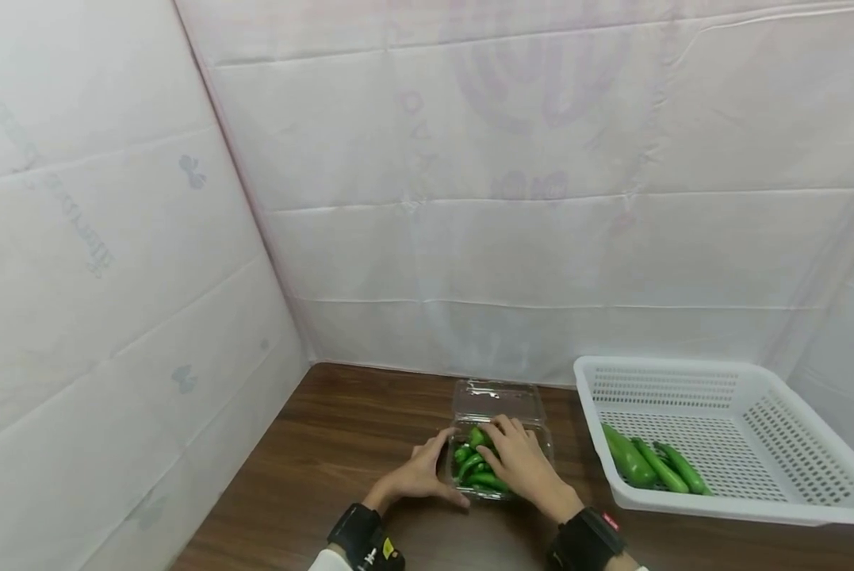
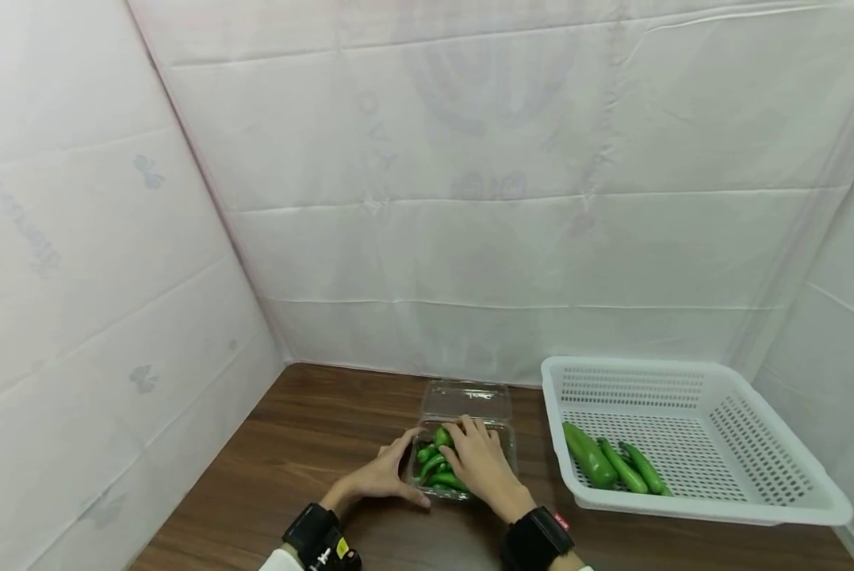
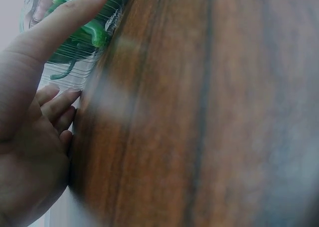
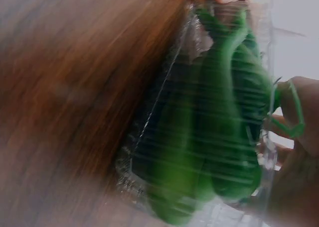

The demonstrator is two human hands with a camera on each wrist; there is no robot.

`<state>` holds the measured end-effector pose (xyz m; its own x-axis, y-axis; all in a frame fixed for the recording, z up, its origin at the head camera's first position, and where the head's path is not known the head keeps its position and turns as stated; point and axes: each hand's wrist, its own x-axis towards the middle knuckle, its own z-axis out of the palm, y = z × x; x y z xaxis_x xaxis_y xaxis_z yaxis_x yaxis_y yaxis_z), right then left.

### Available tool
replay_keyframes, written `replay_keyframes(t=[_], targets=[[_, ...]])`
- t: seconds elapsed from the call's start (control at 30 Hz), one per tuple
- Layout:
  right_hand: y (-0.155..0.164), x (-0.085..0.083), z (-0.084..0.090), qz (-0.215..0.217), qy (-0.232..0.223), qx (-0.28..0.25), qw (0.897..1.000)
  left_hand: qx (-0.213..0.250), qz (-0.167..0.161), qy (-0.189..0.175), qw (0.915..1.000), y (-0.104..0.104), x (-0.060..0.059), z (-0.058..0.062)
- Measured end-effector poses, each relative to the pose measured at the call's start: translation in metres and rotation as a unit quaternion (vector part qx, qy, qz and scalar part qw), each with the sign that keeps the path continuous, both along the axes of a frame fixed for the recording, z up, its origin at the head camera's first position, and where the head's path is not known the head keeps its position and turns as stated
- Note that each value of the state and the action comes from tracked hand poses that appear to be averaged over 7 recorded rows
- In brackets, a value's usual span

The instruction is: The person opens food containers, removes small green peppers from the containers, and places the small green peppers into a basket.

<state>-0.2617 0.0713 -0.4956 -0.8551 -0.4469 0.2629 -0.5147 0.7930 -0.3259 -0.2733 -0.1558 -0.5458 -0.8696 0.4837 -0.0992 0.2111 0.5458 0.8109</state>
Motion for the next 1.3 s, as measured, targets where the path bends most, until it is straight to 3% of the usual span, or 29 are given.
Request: replay_keyframes(t=[0.2,0.67,0.77,0.97,1.2,1.3], targets=[[-0.001,-0.006,-0.007,-0.008,-0.035,0.011,0.999,0.0,0.002,0.002,1.0,0.001,0.002,-0.004],[0.0,-0.008,-0.001,0.03,-0.12,-0.089,0.988,-0.001,0.002,0.013,0.9999,0.002,0.0,-0.002],[0.0,-0.01,-0.002,0.024,-0.104,-0.125,0.986,-0.004,0.001,0.005,1.0,0.002,0.001,-0.002],[0.001,-0.015,-0.004,-0.002,-0.006,-0.221,0.975,-0.001,-0.008,0.014,0.9999,0.0,-0.001,-0.001],[0.004,-0.017,0.003,-0.014,-0.008,-0.274,0.962,-0.001,-0.009,0.023,0.9997,0.001,-0.002,0.002],[0.003,-0.016,0.006,-0.007,0.014,-0.303,0.953,0.001,-0.009,0.022,0.9997,0.001,-0.001,0.003]])
